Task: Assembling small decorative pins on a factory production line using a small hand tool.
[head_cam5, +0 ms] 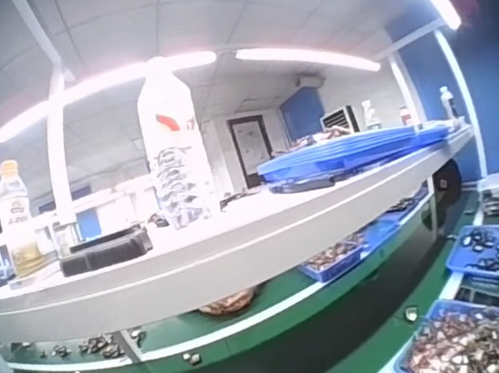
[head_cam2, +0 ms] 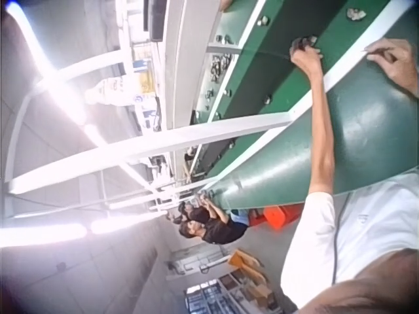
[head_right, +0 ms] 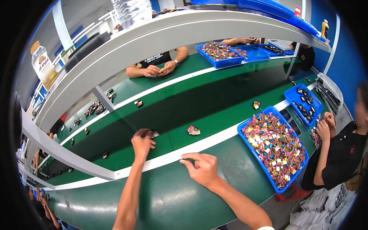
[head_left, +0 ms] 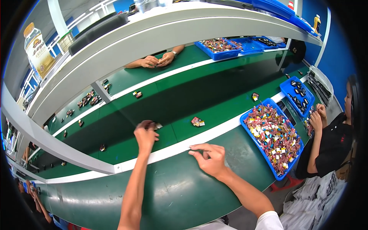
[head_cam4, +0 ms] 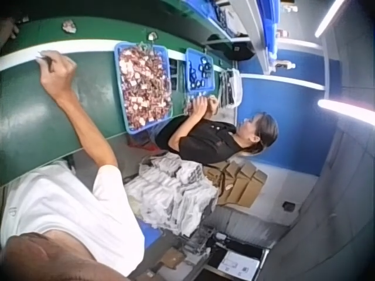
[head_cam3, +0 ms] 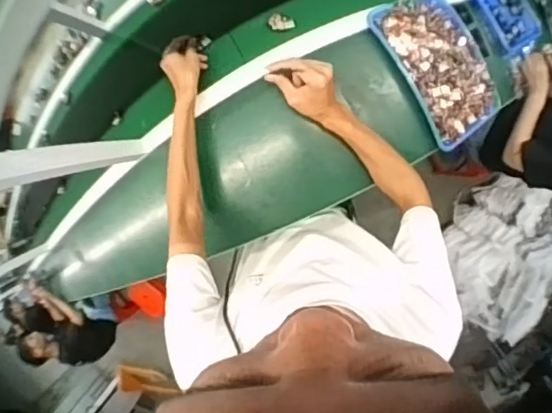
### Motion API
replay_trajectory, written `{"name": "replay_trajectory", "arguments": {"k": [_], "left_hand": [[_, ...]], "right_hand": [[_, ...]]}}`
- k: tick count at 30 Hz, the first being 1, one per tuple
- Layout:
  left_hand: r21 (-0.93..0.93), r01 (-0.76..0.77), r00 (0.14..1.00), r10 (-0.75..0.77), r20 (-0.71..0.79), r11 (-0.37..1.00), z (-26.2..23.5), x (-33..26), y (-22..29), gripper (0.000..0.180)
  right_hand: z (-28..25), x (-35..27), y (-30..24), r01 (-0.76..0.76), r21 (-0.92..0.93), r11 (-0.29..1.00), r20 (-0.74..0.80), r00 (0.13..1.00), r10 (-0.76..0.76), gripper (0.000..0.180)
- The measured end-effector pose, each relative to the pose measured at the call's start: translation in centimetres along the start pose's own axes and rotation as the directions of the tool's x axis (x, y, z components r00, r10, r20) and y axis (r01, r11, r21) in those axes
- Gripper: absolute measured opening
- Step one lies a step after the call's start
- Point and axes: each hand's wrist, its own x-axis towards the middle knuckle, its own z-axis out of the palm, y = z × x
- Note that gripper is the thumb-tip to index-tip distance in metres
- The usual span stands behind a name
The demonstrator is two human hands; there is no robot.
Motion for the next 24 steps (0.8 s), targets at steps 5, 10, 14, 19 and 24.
{"name": "replay_trajectory", "arguments": {"k": [5,10,14,19,24], "left_hand": [[0.691,-0.088,0.848,0.418,-0.326,0.717,-1.3,2.1,0.4,0.017],[0.058,-0.210,0.925,0.180,0.334,0.976,4.2,1.0,4.0,0.016],[0.039,-0.213,0.859,0.168,0.484,0.976,8.3,1.6,4.1,0.018],[0.166,-0.199,0.846,0.084,0.526,0.966,9.8,2.2,3.1,0.013],[0.154,-0.098,0.882,0.014,0.471,0.983,8.8,0.7,4.0,0.013]], "right_hand": [[0.4,0.3,-0.7,0.068,-0.012,0.998,0.030,0.997,-0.068,0.013],[0.3,0.0,-0.2,0.059,-0.035,0.998,0.061,0.996,-0.057,0.013],[0.5,-0.1,-0.2,0.054,-0.051,0.997,0.067,0.996,-0.050,0.013],[0.5,0.2,-0.5,0.053,-0.062,0.997,0.078,0.996,-0.048,0.013],[0.5,0.1,-0.3,0.047,-0.050,0.998,0.074,0.996,-0.044,0.012]]}}
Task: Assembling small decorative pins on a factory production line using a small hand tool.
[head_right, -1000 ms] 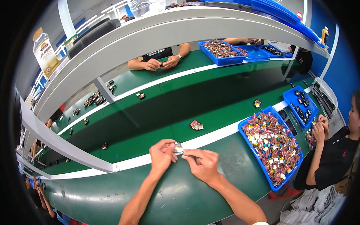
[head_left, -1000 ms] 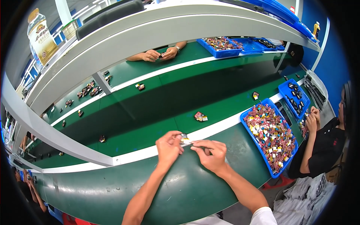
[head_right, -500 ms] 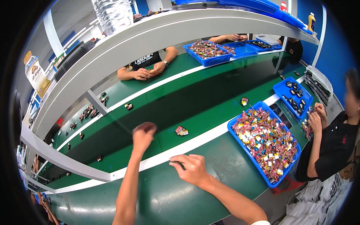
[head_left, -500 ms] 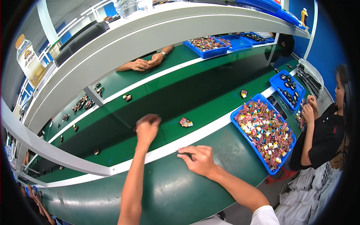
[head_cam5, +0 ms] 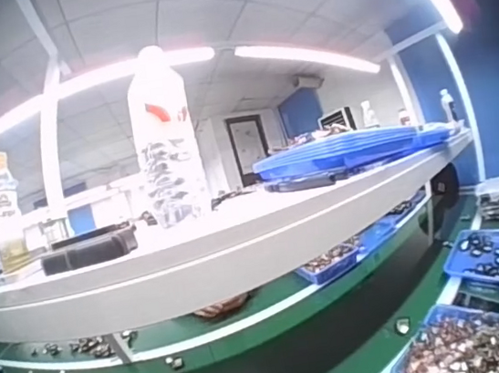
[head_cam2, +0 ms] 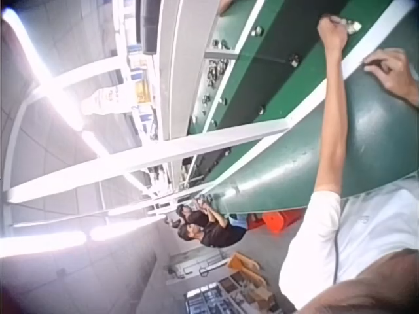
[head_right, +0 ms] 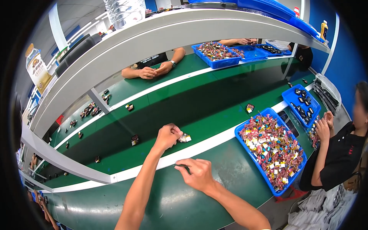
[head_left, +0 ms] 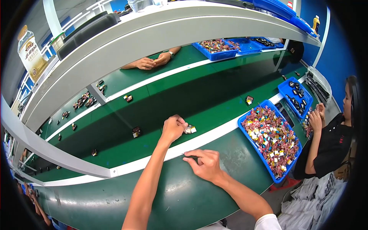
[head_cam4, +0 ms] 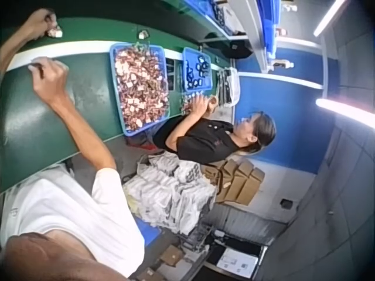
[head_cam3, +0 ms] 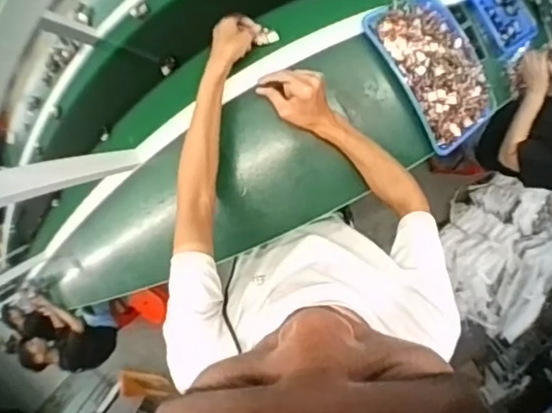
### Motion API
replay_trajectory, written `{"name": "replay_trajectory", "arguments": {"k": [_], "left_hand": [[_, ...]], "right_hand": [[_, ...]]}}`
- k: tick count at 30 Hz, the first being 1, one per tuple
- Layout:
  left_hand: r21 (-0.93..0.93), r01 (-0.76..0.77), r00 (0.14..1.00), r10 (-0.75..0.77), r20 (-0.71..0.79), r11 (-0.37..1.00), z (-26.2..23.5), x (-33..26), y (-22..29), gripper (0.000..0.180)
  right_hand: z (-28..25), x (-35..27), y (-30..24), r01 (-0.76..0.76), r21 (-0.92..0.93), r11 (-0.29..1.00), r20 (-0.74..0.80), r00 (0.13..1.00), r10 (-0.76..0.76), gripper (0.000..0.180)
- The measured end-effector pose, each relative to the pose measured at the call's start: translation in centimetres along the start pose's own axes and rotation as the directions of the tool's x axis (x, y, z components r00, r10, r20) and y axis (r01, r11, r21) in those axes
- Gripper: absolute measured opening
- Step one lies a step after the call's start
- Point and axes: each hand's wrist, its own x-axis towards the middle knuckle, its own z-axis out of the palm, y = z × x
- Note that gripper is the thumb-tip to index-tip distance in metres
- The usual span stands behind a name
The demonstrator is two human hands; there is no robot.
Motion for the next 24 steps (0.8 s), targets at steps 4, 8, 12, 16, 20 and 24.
{"name": "replay_trajectory", "arguments": {"k": [4,8,12,16,20,24], "left_hand": [[-0.177,0.082,0.994,-0.094,-0.059,0.981,-0.6,-3.0,1.2,0.012],[-0.492,0.036,0.976,-0.137,-0.171,0.870,-1.9,-7.7,-0.6,0.008],[-0.621,0.038,0.985,-0.134,-0.109,0.783,-0.3,-10.6,-0.9,0.013],[-0.612,0.046,0.977,-0.163,-0.136,0.790,0.3,-11.7,-0.5,0.011],[-0.603,0.006,0.984,-0.113,-0.140,0.798,0.7,-12.1,-0.5,0.012],[-0.608,-0.002,0.986,-0.101,-0.135,0.794,0.8,-12.2,-0.5,0.012]], "right_hand": [[0.0,-0.9,1.1,-0.199,0.104,0.974,0.014,0.980,0.199,0.013],[0.7,-0.5,0.6,-0.450,0.371,0.813,0.073,0.886,0.457,0.014],[0.1,-0.1,0.6,-0.539,0.646,0.540,0.145,0.781,0.607,0.016],[-0.2,0.0,0.6,-0.545,0.571,0.614,0.104,0.789,0.605,0.017],[-0.5,-0.3,0.9,-0.560,0.474,0.680,0.091,0.799,0.594,0.017],[-0.2,0.0,0.7,-0.561,0.473,0.680,0.092,0.799,0.595,0.016]]}}
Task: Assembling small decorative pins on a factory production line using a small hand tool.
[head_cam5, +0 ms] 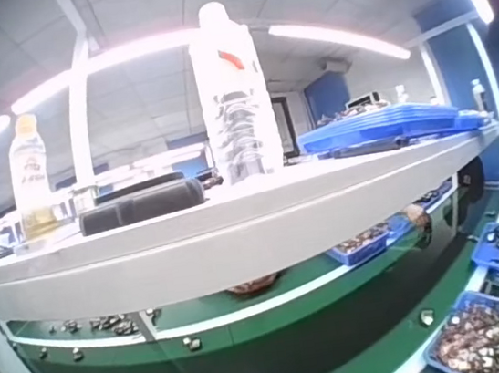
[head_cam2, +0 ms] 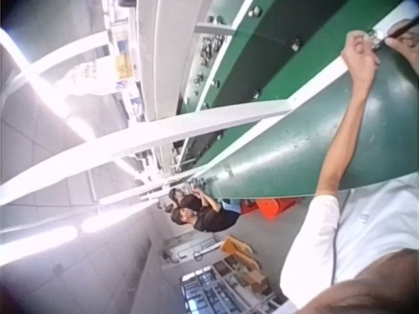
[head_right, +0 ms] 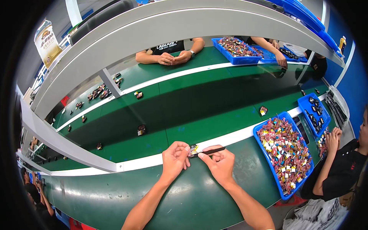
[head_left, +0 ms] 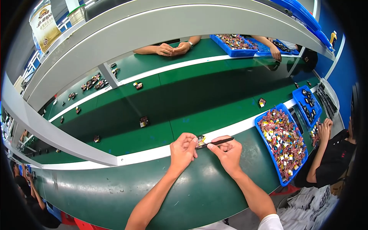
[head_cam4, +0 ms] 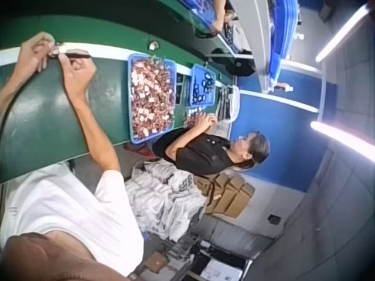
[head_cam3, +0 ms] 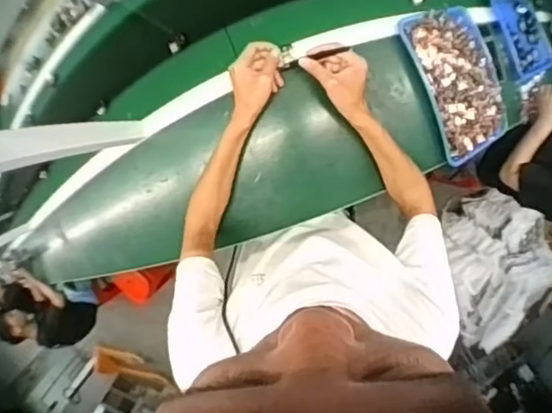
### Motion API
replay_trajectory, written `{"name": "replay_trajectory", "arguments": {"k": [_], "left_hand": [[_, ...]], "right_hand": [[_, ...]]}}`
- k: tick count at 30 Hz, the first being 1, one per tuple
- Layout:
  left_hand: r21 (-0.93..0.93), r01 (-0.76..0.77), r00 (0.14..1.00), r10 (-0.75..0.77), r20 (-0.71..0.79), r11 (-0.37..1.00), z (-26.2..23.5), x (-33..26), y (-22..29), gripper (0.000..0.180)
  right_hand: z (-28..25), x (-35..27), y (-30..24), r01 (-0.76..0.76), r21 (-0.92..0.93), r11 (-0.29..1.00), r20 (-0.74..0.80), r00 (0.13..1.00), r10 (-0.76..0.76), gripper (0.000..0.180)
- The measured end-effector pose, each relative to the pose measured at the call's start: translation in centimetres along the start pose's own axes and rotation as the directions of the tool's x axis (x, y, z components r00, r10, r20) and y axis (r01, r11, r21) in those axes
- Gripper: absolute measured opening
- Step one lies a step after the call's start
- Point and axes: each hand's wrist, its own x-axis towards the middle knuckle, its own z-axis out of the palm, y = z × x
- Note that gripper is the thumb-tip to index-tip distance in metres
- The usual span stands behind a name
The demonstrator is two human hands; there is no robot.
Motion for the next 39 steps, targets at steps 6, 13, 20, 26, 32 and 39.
{"name": "replay_trajectory", "arguments": {"k": [6,13,20,26,32,39], "left_hand": [[0.012,-0.039,0.999,0.039,0.015,0.999,0.0,0.0,-0.3,0.010],[0.010,-0.052,0.998,0.052,0.031,0.999,0.2,0.0,-0.3,0.010],[-0.047,-0.074,0.994,0.078,0.076,0.996,-0.1,-0.2,-0.4,0.010],[-0.058,-0.081,0.993,0.086,0.084,0.995,-0.1,-0.2,-0.5,0.012],[-0.019,-0.053,0.991,0.055,0.121,0.998,-0.4,0.0,-1.0,0.021],[-0.060,-0.017,0.988,0.026,0.155,0.998,-0.8,0.1,-1.1,0.025]], "right_hand": [[0.0,0.0,-0.3,0.017,-0.105,0.994,-0.008,1.000,-0.018,0.015],[-0.2,0.0,-0.4,-0.049,-0.071,0.996,0.033,0.998,0.052,0.015],[-0.5,0.5,0.1,-0.219,0.167,0.961,0.058,0.975,0.212,0.016],[-0.5,0.4,-0.3,-0.214,0.121,0.969,0.056,0.976,0.208,0.015],[-0.5,0.3,0.1,-0.186,0.110,0.976,0.056,0.982,0.180,0.017],[-0.4,-0.1,0.3,-0.060,0.072,0.996,0.041,0.998,0.058,0.016]]}}
